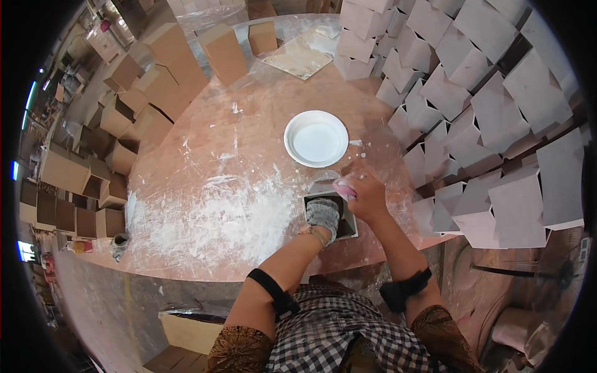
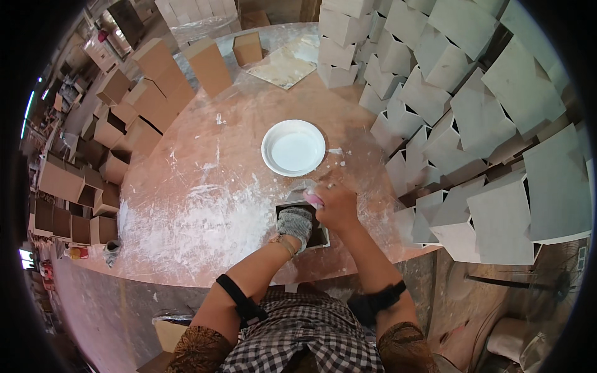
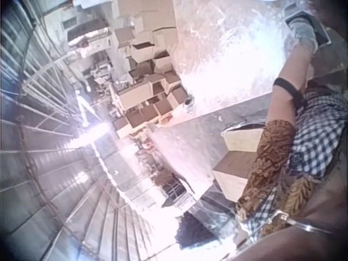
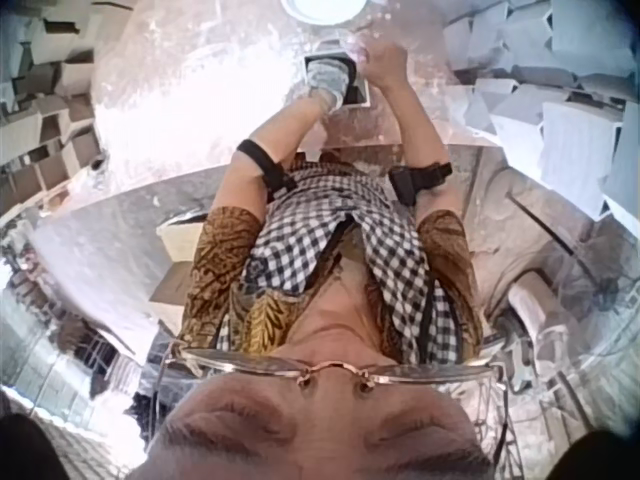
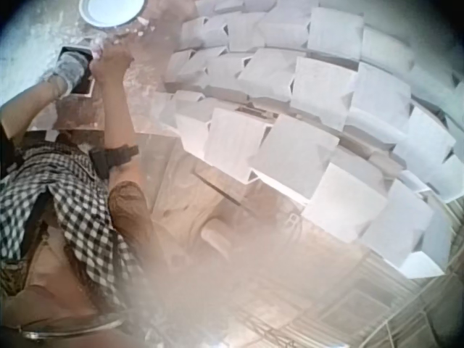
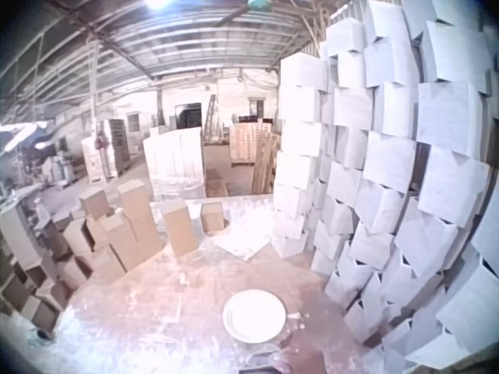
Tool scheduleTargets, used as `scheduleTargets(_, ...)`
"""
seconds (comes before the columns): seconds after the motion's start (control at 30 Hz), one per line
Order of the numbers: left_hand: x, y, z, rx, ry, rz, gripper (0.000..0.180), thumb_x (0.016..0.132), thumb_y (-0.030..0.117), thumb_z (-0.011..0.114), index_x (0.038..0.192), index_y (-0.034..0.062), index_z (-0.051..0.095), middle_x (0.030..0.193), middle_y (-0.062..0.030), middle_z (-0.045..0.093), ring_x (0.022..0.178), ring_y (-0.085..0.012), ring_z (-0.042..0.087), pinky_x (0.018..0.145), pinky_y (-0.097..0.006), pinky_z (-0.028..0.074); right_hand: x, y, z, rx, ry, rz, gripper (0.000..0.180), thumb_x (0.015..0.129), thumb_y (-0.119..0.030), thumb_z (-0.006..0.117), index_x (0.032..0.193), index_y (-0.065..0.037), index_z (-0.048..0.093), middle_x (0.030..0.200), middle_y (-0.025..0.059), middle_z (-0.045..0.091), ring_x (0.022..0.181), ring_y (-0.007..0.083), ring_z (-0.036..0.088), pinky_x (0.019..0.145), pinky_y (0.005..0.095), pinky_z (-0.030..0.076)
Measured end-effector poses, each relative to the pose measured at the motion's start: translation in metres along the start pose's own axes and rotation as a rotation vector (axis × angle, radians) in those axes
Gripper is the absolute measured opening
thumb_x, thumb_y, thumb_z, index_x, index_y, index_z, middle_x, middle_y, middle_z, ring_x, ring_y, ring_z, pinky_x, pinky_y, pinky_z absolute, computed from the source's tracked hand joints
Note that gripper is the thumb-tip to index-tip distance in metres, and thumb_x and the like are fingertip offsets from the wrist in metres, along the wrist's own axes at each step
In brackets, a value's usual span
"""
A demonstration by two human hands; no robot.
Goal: Wiping the exterior surface of cardboard boxes with a pink cloth.
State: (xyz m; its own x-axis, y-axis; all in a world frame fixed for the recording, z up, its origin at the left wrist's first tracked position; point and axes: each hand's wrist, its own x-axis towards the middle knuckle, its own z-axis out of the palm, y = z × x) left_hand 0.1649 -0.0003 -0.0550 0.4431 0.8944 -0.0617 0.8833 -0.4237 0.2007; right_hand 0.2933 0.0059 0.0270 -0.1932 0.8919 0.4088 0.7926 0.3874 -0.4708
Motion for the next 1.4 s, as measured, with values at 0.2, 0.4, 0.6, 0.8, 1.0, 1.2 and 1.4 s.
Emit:
scheduleTargets(0.2,-0.008,-0.001,-0.013,0.119,-0.135,-0.057,0.016,0.075,0.017,0.057,0.084,0.0104,0.069,0.086,-0.0122,0.067,0.078,-0.0289,0.065,0.063,-0.043,0.049,-0.101,-0.044,-0.025,0.072,-0.002,-0.078,0.022,0.056,-0.003,0.057,0.075,-0.011,0.063,0.076,0.0085,0.062,0.071,0.0279,0.06,0.062,0.0358,0.05)
scheduleTargets(0.4,-0.009,-0.003,-0.031,0.136,-0.141,-0.074,0.018,0.076,0.019,0.056,0.084,0.0097,0.069,0.09,-0.0138,0.067,0.085,-0.0285,0.065,0.067,-0.043,0.051,-0.141,-0.033,-0.03,0.254,0.281,0.23,0.023,0.054,0.006,0.057,0.073,-0.005,0.063,0.074,0.0114,0.061,0.067,0.0286,0.059,0.061,0.0327,0.048)
scheduleTargets(0.6,-0.002,-0.04,-0.077,-0.355,-0.355,-0.189,0.035,0.087,0.032,0.045,0.103,0.0066,0.063,0.104,-0.0172,0.062,0.094,-0.0305,0.061,0.082,-0.039,0.047,-0.131,-0.037,-0.046,0.42,0.295,0.374,0.017,0.061,0.008,0.059,0.074,-0.002,0.063,0.073,0.0126,0.061,0.066,0.0262,0.059,0.063,0.028,0.047)
scheduleTargets(0.8,0.0,-0.022,-0.084,-0.586,-0.02,0.169,0.026,0.089,0.022,0.048,0.11,0.009,0.056,0.105,-0.0154,0.061,0.098,-0.0271,0.058,0.082,-0.035,0.047,-0.137,-0.03,-0.016,0.772,0.265,0.76,0.008,0.068,0.007,0.06,0.071,0.0,0.059,0.074,0.0111,0.063,0.068,0.0189,0.061,0.065,0.0273,0.047)
scheduleTargets(1.0,-0.037,-0.045,-0.116,-0.28,0.058,0.328,0.031,0.084,0.019,0.053,0.113,0.0084,0.054,0.103,-0.0138,0.061,0.103,-0.0298,0.056,0.089,-0.035,0.046,-0.11,-0.005,-0.022,0.088,0.211,0.411,0.019,0.06,0.003,0.06,0.076,-0.005,0.061,0.076,0.0146,0.061,0.07,0.0306,0.059,0.063,0.0353,0.048)
scheduleTargets(1.2,-0.045,-0.062,-0.072,-0.13,0.232,0.529,0.028,0.076,0.016,0.059,0.104,0.0104,0.058,0.1,-0.0105,0.062,0.105,-0.0272,0.056,0.102,-0.041,0.035,-0.011,-0.019,-0.019,-0.061,0.229,0.135,0.022,0.06,-0.002,0.057,0.078,-0.012,0.064,0.07,0.0114,0.058,0.069,0.0323,0.057,0.059,0.0419,0.046)
scheduleTargets(1.4,-0.038,-0.062,-0.054,-0.184,0.235,0.485,0.025,0.073,0.014,0.061,0.098,0.0107,0.059,0.1,-0.0096,0.063,0.107,-0.028,0.055,0.103,-0.043,0.034,0.008,0.0,0.004,-0.216,0.078,0.105,0.021,0.059,-0.006,0.06,0.078,-0.013,0.064,0.072,0.0101,0.059,0.07,0.0302,0.058,0.057,0.0419,0.046)
